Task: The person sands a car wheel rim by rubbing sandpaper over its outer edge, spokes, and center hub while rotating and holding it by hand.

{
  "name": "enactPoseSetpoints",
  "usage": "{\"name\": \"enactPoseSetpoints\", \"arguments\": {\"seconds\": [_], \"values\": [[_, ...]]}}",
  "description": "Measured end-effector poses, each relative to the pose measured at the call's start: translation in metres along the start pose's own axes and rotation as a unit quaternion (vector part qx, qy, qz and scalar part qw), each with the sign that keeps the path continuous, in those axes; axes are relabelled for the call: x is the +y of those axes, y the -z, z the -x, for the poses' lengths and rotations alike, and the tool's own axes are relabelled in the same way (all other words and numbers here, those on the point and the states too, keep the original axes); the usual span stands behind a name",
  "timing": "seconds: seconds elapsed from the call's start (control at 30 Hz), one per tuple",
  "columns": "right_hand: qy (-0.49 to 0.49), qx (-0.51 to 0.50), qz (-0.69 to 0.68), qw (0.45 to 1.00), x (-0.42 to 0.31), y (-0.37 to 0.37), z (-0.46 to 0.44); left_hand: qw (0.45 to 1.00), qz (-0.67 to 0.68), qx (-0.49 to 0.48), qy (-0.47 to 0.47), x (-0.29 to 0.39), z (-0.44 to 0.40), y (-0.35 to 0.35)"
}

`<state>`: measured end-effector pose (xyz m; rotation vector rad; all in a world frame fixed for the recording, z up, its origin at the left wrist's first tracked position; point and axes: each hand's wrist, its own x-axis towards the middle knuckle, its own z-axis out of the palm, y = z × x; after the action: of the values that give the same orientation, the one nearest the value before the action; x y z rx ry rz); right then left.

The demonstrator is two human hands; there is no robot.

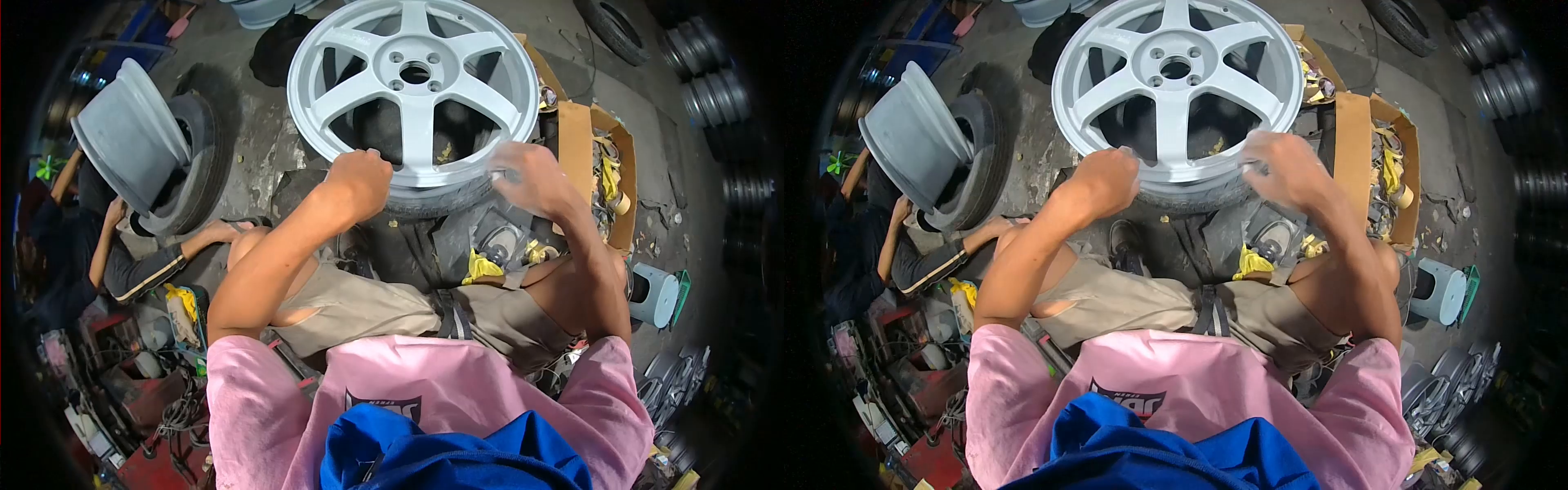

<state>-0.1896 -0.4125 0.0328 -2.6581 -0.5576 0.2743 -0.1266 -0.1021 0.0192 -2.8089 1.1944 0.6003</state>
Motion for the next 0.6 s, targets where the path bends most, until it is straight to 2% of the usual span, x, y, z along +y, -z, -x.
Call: {"name": "enactPoseSetpoints", "arguments": {"seconds": [0.07, 0.2, 0.27, 0.33, 0.4, 0.47, 0.53, 0.6], "values": [[0.041, 0.171, -0.003, 0.984, 0.022, -0.012, 0.008, 0.999, 0.018, 0.042, 0.017, -0.001, 0.002, 0.0], [0.08, 0.185, 0.089, 0.975, 0.036, -0.035, 0.023, 0.999, 0.034, -0.014, 0.027, -0.023, -0.009, 0.022], [0.16, 0.234, 0.133, 0.95, 0.021, -0.055, 0.027, 0.998, 0.03, -0.019, 0.052, -0.023, -0.009, 0.034], [0.195, 0.258, 0.104, 0.94, 0.008, -0.089, 0.023, 0.998, 0.028, -0.014, 0.05, -0.026, -0.014, 0.035], [0.208, 0.274, 0.05, 0.938, -0.029, -0.103, 0.003, 0.996, 0.035, -0.056, 0.066, -0.025, -0.022, 0.037], [0.234, 0.307, 0.027, 0.922, -0.062, -0.133, -0.032, 0.996, 0.035, -0.056, 0.059, -0.027, -0.026, 0.037], [0.201, 0.254, 0.016, 0.946, -0.099, -0.143, -0.062, 0.997, 0.032, -0.056, 0.053, -0.041, -0.03, 0.037], [0.179, 0.272, 0.003, 0.946, -0.115, -0.139, -0.078, 0.99, 0.05, -0.084, 0.103, -0.057, -0.03, 0.038]]}}
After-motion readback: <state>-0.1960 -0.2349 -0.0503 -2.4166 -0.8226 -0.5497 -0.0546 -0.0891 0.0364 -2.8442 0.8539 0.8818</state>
